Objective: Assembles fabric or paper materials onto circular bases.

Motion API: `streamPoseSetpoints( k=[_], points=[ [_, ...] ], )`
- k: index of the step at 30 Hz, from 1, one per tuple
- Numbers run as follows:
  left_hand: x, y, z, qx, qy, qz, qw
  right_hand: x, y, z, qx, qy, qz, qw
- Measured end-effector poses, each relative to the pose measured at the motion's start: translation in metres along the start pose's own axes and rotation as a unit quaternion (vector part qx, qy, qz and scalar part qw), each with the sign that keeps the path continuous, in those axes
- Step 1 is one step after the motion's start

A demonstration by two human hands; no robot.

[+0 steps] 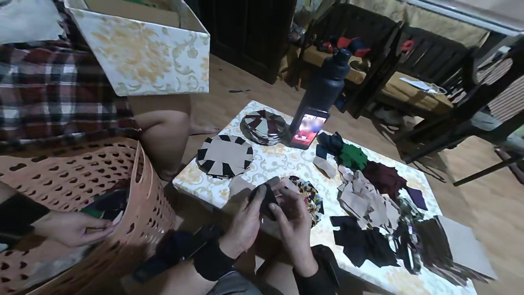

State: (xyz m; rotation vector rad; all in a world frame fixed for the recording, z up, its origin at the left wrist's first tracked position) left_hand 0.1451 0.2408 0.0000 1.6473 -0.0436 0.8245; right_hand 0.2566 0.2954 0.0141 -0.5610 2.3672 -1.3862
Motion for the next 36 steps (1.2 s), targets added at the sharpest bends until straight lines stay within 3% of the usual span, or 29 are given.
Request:
streamPoseSetpoints(
  k=[8,16,31,36],
  points=[
    [0.003,0.001,0.007,0.017,-0.028,-0.048,0.998,-0.006,-0.002,0.012,0.007,0.043,-0.016,0.999],
    [0.012,0.004,0.012,-0.010,0.022,-0.026,0.999,-0.003,-0.001,0.026,-0.004,0.070,-0.029,0.997],
    [0.007,-0.011,0.018,0.018,-0.097,-0.084,0.992,-0.007,0.001,0.026,-0.045,0.104,-0.035,0.993],
    [0.005,-0.015,0.022,0.016,-0.097,-0.084,0.992,-0.006,0.002,0.027,-0.061,0.098,0.008,0.993]
  ],
)
Point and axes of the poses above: each hand's wrist, its own z-axis away from the middle knuckle, its own x-axis out of the palm, y = z × x, the point moved 4 cm from there along -z, towards the middle knuckle, and after that the axes turned 2 degrees about x, right-handed, at the moved point
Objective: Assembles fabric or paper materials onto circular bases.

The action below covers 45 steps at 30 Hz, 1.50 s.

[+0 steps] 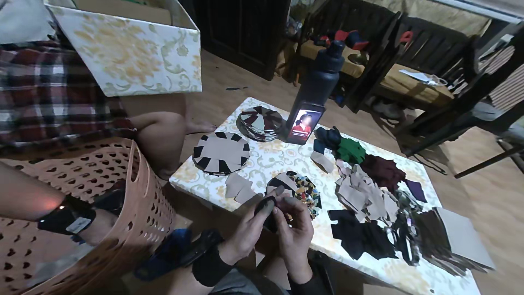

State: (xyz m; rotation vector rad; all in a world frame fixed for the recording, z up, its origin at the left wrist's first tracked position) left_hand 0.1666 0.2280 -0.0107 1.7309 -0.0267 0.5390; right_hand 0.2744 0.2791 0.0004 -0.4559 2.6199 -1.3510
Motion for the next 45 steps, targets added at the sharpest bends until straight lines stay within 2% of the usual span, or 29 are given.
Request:
streamPoseSetpoints(
  k=[6,11,18,24,33,38,41,43,45],
  points=[
    [0.002,-0.001,0.003,0.012,-0.013,0.019,1.000,-0.002,0.000,0.002,-0.078,-0.003,0.084,0.993],
    [0.003,-0.002,0.006,0.011,0.010,0.035,0.999,0.000,-0.001,0.003,-0.041,-0.003,0.088,0.995],
    [0.009,-0.004,0.007,0.014,-0.003,0.060,0.998,-0.001,-0.001,0.007,-0.071,0.031,0.103,0.992],
    [0.011,-0.005,0.008,0.006,-0.002,0.074,0.997,-0.005,0.001,0.008,-0.072,0.029,0.101,0.992],
    [0.012,-0.008,0.007,-0.008,-0.042,0.094,0.995,-0.002,-0.001,0.012,-0.124,0.037,0.147,0.981],
    [0.010,-0.009,0.008,-0.052,-0.030,0.199,0.978,-0.001,-0.006,0.012,-0.092,0.017,0.073,0.993],
    [0.006,-0.003,0.006,-0.071,0.018,0.240,0.968,-0.005,-0.015,0.002,-0.052,0.013,-0.005,0.999],
    [-0.002,0.001,0.002,-0.064,0.061,0.217,0.972,-0.013,-0.018,-0.010,-0.027,0.002,-0.039,0.999],
    [-0.012,0.005,-0.005,-0.028,0.098,0.148,0.984,-0.023,-0.019,-0.023,0.002,-0.043,-0.056,0.998]
  ],
)
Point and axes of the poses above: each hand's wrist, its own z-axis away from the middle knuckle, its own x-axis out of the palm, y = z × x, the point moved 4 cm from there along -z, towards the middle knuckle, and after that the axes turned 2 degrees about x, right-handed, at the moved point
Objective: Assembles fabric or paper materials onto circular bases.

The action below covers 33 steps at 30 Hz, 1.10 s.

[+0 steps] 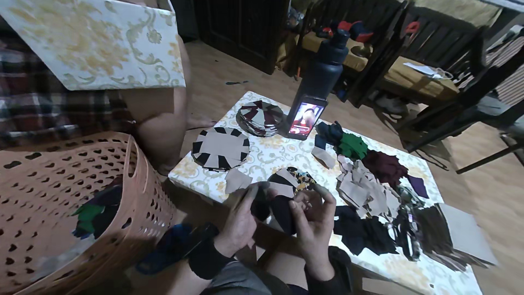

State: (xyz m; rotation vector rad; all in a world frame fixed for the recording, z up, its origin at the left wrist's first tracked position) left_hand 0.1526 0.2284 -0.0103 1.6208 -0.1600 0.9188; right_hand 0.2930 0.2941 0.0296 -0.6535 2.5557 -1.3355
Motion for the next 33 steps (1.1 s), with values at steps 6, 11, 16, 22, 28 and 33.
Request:
streamPoseSetpoints(
  k=[6,11,16,22,28,33],
  points=[
    [-0.007,0.014,-0.016,0.058,-0.196,-0.225,0.953,-0.017,0.004,-0.025,0.120,-0.180,0.030,0.976],
    [0.006,0.021,-0.017,0.131,-0.172,-0.347,0.912,-0.020,0.014,-0.029,0.197,-0.190,0.026,0.961],
    [0.007,0.027,-0.022,0.200,-0.094,-0.352,0.909,-0.021,0.017,-0.034,0.238,-0.134,0.001,0.962],
    [0.011,0.020,-0.023,0.212,-0.065,-0.411,0.884,-0.021,0.017,-0.058,0.205,-0.150,0.097,0.962],
    [0.007,-0.003,-0.018,0.258,-0.073,-0.658,0.703,-0.022,0.050,-0.052,0.193,-0.256,0.258,0.912],
    [-0.005,0.006,-0.022,0.290,-0.046,-0.654,0.697,-0.022,0.056,-0.053,0.207,-0.274,0.275,0.898]
  ],
)
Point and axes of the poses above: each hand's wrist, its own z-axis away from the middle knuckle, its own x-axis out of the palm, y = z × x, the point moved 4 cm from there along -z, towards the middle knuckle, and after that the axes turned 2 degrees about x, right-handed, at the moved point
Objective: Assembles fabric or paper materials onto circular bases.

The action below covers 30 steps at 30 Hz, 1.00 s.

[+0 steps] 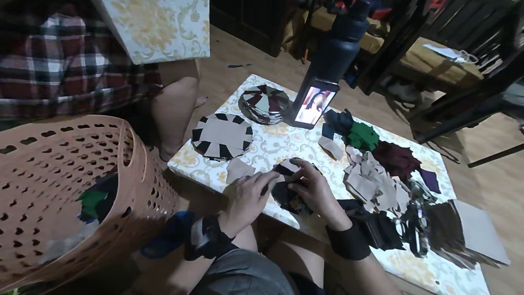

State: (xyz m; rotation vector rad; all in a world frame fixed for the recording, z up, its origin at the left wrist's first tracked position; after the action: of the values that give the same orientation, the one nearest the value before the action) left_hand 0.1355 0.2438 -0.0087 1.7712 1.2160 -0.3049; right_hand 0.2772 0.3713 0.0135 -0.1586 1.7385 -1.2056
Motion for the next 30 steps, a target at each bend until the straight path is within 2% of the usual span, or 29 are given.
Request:
streamPoseSetpoints(
  k=[4,7,16,19,24,30],
  points=[
    [-0.010,-0.014,-0.001,0.001,0.044,0.070,0.997,-0.003,0.000,-0.001,-0.004,-0.019,-0.003,1.000],
    [-0.007,-0.017,0.004,-0.004,0.032,0.094,0.995,-0.002,0.002,-0.003,-0.011,-0.034,0.002,0.999],
    [0.001,-0.006,0.008,0.058,-0.039,-0.061,0.996,0.002,0.001,-0.003,-0.011,-0.024,0.007,1.000],
    [0.000,-0.007,0.007,0.036,-0.051,-0.045,0.997,0.002,0.001,-0.003,-0.012,-0.020,0.010,1.000],
    [0.000,-0.013,0.004,-0.035,-0.024,0.008,0.999,0.000,0.005,-0.004,-0.035,-0.030,0.001,0.999],
    [0.001,-0.016,0.004,-0.046,-0.016,0.015,0.999,-0.003,0.006,-0.006,-0.065,-0.047,-0.022,0.997]
  ],
)
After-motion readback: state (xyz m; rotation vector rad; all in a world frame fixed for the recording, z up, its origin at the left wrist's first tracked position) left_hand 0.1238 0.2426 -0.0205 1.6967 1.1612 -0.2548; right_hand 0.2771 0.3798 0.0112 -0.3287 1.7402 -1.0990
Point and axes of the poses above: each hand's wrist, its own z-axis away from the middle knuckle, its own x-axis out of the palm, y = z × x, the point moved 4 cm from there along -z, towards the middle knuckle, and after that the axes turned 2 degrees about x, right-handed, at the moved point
